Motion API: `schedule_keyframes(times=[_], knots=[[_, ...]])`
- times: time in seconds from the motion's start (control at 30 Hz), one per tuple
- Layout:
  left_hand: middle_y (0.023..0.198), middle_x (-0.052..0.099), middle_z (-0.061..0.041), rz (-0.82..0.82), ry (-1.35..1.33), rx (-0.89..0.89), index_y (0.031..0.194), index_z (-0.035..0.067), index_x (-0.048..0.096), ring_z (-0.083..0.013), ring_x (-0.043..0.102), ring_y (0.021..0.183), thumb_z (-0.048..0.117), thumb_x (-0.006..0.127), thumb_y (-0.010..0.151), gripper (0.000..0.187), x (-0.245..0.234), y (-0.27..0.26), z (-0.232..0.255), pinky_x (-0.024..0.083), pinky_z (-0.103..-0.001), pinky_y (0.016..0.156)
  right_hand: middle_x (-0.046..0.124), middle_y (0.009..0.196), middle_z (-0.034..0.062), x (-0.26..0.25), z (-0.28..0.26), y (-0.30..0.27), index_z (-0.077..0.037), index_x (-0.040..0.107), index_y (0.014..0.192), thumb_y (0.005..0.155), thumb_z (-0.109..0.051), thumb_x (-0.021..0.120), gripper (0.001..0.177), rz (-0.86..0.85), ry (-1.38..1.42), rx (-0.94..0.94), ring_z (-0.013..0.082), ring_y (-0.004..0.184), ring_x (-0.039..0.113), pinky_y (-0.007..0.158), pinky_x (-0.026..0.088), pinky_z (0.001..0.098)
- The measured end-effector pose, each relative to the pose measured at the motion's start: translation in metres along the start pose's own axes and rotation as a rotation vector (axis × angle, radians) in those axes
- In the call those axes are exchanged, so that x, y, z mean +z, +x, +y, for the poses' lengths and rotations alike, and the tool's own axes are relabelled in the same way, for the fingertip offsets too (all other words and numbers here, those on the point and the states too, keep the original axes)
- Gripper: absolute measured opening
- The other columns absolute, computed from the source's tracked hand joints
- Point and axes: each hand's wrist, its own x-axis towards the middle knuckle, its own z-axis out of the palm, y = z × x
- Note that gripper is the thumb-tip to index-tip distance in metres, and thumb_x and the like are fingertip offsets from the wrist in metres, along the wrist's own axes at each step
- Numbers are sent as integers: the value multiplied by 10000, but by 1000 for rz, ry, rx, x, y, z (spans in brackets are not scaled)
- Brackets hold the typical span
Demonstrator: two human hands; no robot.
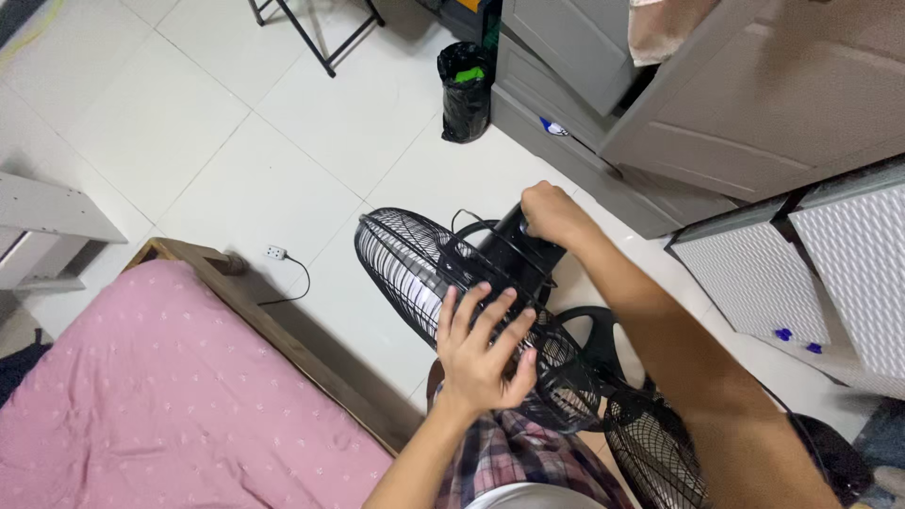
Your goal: The person reassembles a standing electric fan by hand. They attach the front grille, secure the fan blades to the motor shaft, and then attach the rear grille, completing the assembly.
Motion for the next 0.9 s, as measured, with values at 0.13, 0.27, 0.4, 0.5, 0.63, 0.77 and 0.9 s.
schedule_keyframes(times=[0.13, 0.27, 0.4, 0.5, 0.63, 0.77, 0.9], knots=[[1277, 692, -102, -5, 2, -9, 1136, 152, 770, -360, 566, 1305, 316, 669, 806, 382, -1, -7, 1, 280, -578, 1222, 697, 837, 286, -2, -8, 1, 68, 721, 804, 614, -71, 861, 274, -68, 168, 299, 405, 811, 739, 712, 614, 443], [1280, 689, -109, 31, 31, -22, 1134, 150, 768, -375, 551, 1305, 309, 662, 797, 388, 1, -6, -2, 270, -585, 1216, 736, 810, 258, -7, 0, -26, 76, 717, 790, 682, -91, 832, 229, 46, 442, 323, 375, 789, 758, 743, 614, 448], [1293, 682, -113, -3, 23, -5, 1136, 142, 767, -378, 534, 1325, 303, 669, 802, 384, 0, -6, -7, 271, -587, 1225, 705, 871, 284, 0, 0, -30, 42, 748, 854, 757, -174, 848, 257, 82, 66, 187, 413, 841, 712, 748, 572, 480], [1283, 679, -114, 29, 29, 0, 1126, 133, 769, -377, 534, 1325, 298, 665, 792, 387, 0, -6, -7, 277, -590, 1218, 747, 872, 197, 4, -8, -20, -56, 778, 796, 773, -121, 710, 96, -16, -249, 76, 356, 845, 741, 735, 583, 456], [1277, 687, -104, 31, 6, -12, 1109, 140, 775, -369, 541, 1305, 300, 664, 782, 380, -3, -12, -7, 278, -577, 1211, 753, 831, 132, 15, -23, -10, -108, 785, 773, 806, -171, 650, 153, -135, -545, -17, 294, 794, 752, 679, 588, 433], [1275, 692, -94, 37, 1, -15, 1094, 153, 780, -357, 553, 1296, 279, 658, 783, 357, -9, -13, -12, 284, -565, 1218, 734, 779, 119, 17, -26, -18, -90, 770, 756, 760, -178, 652, 147, 18, -586, -197, 281, 716, 732, 620, 587, 418], [1260, 698, -93, 17, -36, -9, 1086, 152, 781, -342, 571, 1275, 272, 657, 778, 354, -11, -15, -13, 299, -541, 1210, 725, 758, 129, 15, -25, -25, -64, 760, 753, 745, -172, 649, 155, 48, -656, -371, 269, 671, 729, 570, 592, 408]])
